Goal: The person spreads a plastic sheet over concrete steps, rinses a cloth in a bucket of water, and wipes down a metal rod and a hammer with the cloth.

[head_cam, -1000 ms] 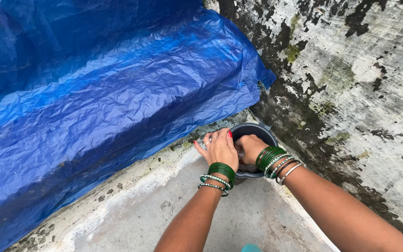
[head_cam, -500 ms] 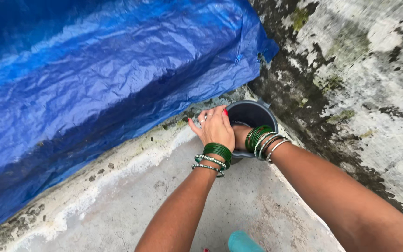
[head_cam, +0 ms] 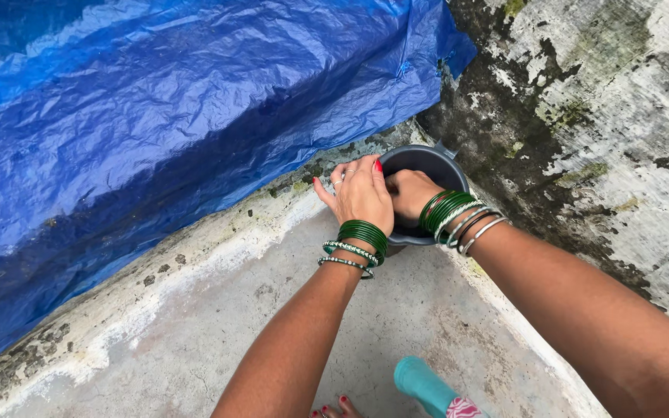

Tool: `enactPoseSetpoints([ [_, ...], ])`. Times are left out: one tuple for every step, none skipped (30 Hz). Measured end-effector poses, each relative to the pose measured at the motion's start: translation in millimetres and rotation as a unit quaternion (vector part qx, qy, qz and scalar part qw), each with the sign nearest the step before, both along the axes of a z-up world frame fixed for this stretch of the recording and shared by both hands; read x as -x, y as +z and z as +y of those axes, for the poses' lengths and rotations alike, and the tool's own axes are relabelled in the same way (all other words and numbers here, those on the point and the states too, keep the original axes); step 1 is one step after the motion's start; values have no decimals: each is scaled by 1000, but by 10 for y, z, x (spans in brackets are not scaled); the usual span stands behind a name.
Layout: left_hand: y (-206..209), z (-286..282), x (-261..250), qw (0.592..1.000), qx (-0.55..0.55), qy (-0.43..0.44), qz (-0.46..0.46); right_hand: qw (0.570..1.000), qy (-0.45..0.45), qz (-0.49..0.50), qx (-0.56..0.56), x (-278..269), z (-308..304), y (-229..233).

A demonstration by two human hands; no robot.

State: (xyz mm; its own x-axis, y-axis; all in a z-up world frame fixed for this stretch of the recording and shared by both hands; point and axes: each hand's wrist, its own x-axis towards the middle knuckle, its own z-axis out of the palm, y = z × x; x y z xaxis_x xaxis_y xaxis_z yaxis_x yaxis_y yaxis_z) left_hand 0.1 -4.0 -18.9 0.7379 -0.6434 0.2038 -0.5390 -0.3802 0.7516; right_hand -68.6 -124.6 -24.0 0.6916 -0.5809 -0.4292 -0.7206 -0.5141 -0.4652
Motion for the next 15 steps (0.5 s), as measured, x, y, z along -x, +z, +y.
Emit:
enactPoseSetpoints([
  [0, -1, -5, 1000, 1, -1, 7, 999, 29, -1, 29, 27, 9, -43],
  [2, -16, -12, 1000, 0, -1, 6, 997, 57, -1, 58, 45, 5, -90],
  [-3, -22, -5, 1000, 6, 4, -3, 997, 57, -1, 56, 31, 12, -160],
  [-12, -16, 6, 1000, 11, 9, -12, 991, 101, 64, 59, -10, 30, -241],
  [-11, -17, 6, 1000, 11, 9, -13, 979, 143, 126, 65, -38, 19, -292],
  [-9, -17, 6, 1000, 3, 8, -6, 980, 143, 126, 65, -30, 13, -328],
  [-3, -16, 4, 1000, -5, 7, 1, 979, 151, 129, 37, -18, 25, -358],
  [9, -17, 1, 1000, -5, 7, 0, 978, 159, 132, 9, -16, 34, -374],
  [19, -19, 6, 1000, -6, 9, -3, 978, 159, 132, 9, -18, 27, -371],
  [25, -19, 8, 1000, -6, 12, -6, 979, 155, 134, -5, -27, 13, -359],
  [27, -16, 7, 1000, -6, 12, -6, 979, 150, 135, -18, -35, -2, -345],
  [27, -11, 3, 1000, -3, 11, -5, 979, 151, 136, -18, -30, -15, -330],
  [29, -8, -2, 1000, 0, 9, -6, 990, 82, 112, -40, -15, -34, -310],
  [34, -10, 0, 1000, 0, 9, -5, 994, 13, 87, -62, 1, -54, -288],
  [40, -3, 2, 1000, 3, 9, -6, 994, 14, 86, -63, 7, -66, -263],
])
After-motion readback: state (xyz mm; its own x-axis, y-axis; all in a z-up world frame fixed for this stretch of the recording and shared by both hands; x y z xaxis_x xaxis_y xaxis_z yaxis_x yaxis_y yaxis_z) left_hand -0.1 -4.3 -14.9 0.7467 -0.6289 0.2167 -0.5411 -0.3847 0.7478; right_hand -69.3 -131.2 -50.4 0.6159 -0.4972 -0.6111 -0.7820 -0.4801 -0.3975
